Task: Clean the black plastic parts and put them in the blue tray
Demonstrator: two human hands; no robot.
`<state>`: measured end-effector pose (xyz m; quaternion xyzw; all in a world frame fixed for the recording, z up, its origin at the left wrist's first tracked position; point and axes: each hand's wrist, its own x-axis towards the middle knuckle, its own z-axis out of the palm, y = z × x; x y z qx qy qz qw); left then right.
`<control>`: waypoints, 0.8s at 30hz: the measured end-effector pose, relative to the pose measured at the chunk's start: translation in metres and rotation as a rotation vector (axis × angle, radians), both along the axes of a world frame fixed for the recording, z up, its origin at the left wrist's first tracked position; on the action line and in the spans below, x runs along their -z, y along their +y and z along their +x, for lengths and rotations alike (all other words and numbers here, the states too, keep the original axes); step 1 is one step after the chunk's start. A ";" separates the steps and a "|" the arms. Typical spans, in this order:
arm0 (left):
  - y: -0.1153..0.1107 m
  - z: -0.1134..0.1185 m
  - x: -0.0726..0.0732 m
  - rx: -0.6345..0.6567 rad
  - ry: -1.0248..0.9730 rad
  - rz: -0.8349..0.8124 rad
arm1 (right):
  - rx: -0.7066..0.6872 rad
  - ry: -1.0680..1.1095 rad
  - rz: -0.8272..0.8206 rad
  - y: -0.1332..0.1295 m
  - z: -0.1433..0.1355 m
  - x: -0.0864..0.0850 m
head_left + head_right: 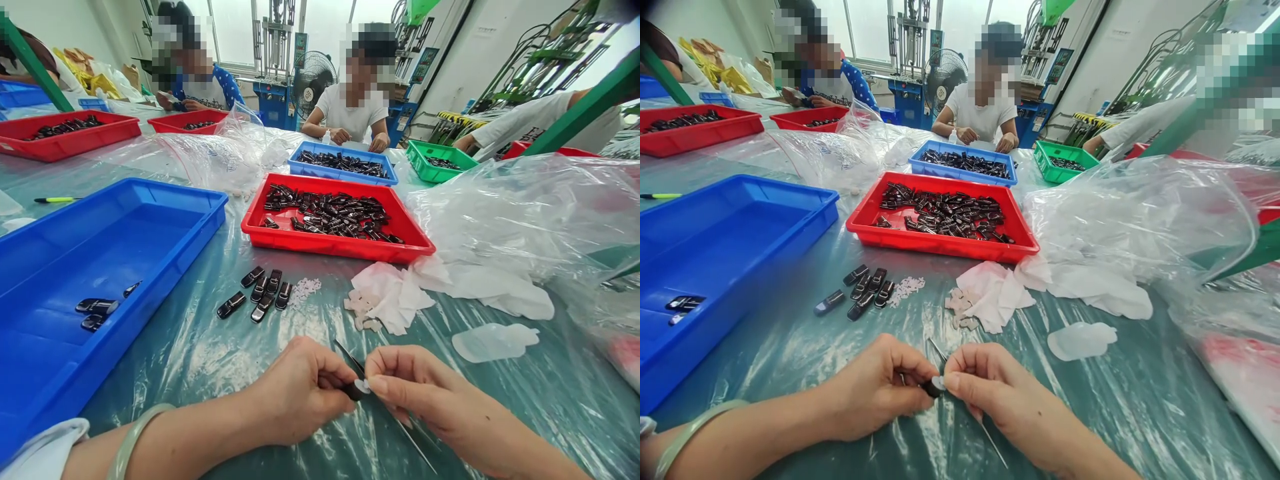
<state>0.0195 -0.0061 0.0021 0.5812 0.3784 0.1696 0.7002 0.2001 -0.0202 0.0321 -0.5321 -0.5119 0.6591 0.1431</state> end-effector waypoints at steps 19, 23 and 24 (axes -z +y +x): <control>-0.001 -0.003 0.002 0.055 0.054 0.141 | 0.158 0.092 -0.102 0.001 -0.001 0.009; -0.001 -0.003 0.001 0.059 0.057 0.163 | 0.215 0.137 -0.140 -0.001 0.000 0.012; -0.001 -0.003 0.001 0.061 0.053 0.166 | 0.218 0.149 -0.140 -0.001 -0.001 0.012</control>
